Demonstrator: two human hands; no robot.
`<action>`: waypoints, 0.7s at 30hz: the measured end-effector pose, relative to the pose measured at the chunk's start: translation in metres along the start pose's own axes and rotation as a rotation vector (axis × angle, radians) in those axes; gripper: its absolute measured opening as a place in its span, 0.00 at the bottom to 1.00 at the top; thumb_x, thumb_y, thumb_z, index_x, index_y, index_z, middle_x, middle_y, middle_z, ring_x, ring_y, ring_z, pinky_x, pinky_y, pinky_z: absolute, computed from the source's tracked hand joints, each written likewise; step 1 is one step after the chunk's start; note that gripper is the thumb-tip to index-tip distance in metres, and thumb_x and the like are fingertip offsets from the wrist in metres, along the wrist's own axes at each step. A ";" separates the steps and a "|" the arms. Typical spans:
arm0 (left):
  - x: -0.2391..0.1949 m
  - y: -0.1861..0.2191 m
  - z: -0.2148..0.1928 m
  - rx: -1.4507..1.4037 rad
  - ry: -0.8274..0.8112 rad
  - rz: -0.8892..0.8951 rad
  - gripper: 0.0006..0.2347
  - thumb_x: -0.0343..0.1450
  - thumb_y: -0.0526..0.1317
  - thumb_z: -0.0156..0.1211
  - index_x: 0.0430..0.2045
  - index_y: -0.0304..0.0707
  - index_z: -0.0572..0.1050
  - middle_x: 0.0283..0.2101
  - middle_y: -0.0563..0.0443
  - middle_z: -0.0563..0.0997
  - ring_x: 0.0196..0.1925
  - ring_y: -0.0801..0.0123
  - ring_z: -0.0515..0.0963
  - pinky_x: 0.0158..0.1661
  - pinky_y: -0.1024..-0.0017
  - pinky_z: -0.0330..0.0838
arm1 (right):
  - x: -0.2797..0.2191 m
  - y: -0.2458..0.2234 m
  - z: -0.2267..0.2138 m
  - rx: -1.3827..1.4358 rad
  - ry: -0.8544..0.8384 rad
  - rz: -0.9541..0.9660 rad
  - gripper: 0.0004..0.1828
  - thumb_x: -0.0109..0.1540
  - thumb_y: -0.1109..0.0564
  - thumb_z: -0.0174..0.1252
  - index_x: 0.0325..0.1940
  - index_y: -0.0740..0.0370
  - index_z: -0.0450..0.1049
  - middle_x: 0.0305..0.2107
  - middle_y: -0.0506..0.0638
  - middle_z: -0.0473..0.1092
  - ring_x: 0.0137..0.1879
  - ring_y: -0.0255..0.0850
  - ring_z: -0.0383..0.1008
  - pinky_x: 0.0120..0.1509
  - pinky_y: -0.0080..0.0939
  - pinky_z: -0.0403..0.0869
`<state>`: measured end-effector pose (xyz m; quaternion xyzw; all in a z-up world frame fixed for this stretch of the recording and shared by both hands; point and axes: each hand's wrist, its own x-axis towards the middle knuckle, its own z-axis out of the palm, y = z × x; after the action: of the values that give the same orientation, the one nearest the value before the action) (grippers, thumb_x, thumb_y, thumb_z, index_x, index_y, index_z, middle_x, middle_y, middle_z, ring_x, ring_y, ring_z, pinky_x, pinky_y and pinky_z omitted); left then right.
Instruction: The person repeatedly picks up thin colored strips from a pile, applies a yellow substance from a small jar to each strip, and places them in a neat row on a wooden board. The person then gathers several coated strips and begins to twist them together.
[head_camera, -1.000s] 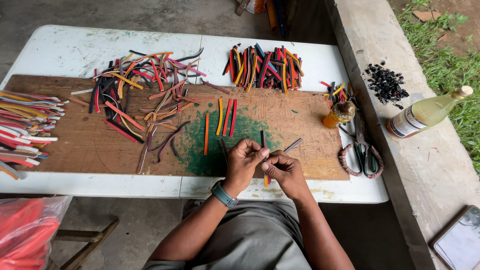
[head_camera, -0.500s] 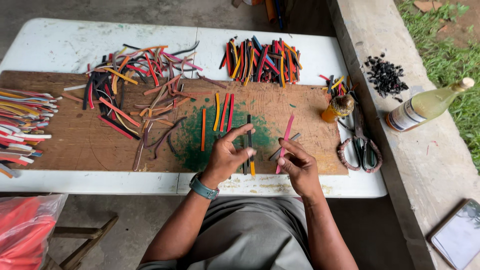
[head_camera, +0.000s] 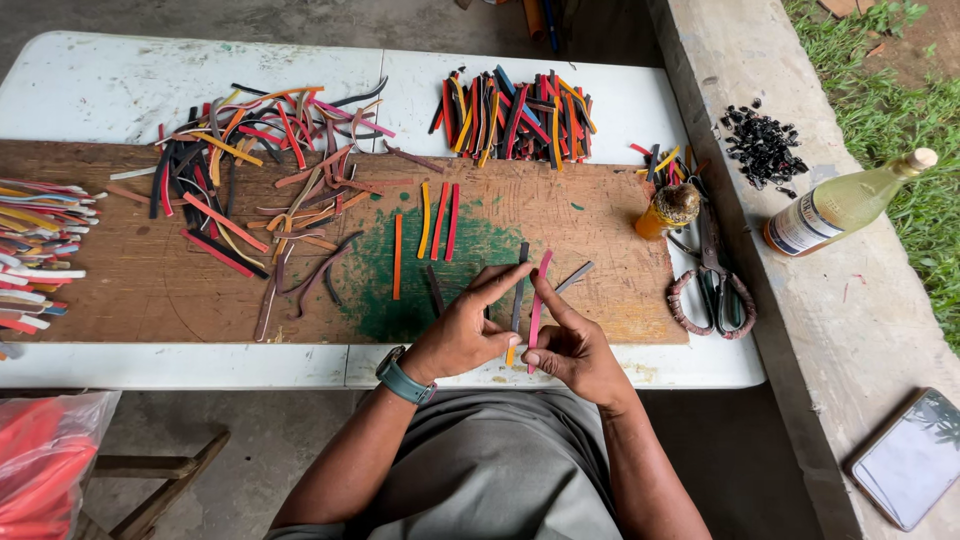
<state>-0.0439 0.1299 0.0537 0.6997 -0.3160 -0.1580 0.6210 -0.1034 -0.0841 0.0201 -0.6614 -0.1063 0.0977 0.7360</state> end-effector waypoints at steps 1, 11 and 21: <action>0.000 0.001 0.000 0.006 -0.008 0.010 0.38 0.65 0.22 0.62 0.73 0.43 0.56 0.73 0.48 0.58 0.66 0.68 0.71 0.47 0.77 0.84 | 0.000 -0.002 0.000 0.014 -0.010 -0.002 0.53 0.57 0.67 0.68 0.82 0.57 0.47 0.33 0.45 0.73 0.36 0.31 0.72 0.44 0.33 0.74; 0.000 0.006 0.001 -0.014 -0.041 0.003 0.39 0.64 0.22 0.61 0.73 0.43 0.54 0.73 0.48 0.57 0.67 0.66 0.70 0.46 0.77 0.84 | 0.000 -0.004 0.001 -0.086 -0.003 0.044 0.55 0.57 0.65 0.69 0.82 0.53 0.46 0.26 0.45 0.72 0.33 0.30 0.70 0.42 0.31 0.71; -0.003 0.001 0.002 0.039 -0.037 0.007 0.39 0.65 0.23 0.63 0.73 0.43 0.53 0.72 0.47 0.58 0.66 0.64 0.71 0.45 0.78 0.84 | -0.001 -0.003 0.004 -0.184 0.031 0.035 0.55 0.55 0.63 0.71 0.81 0.51 0.49 0.26 0.46 0.75 0.33 0.30 0.72 0.42 0.31 0.74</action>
<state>-0.0473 0.1306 0.0535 0.7073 -0.3331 -0.1627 0.6019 -0.1051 -0.0810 0.0235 -0.7293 -0.0917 0.0898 0.6721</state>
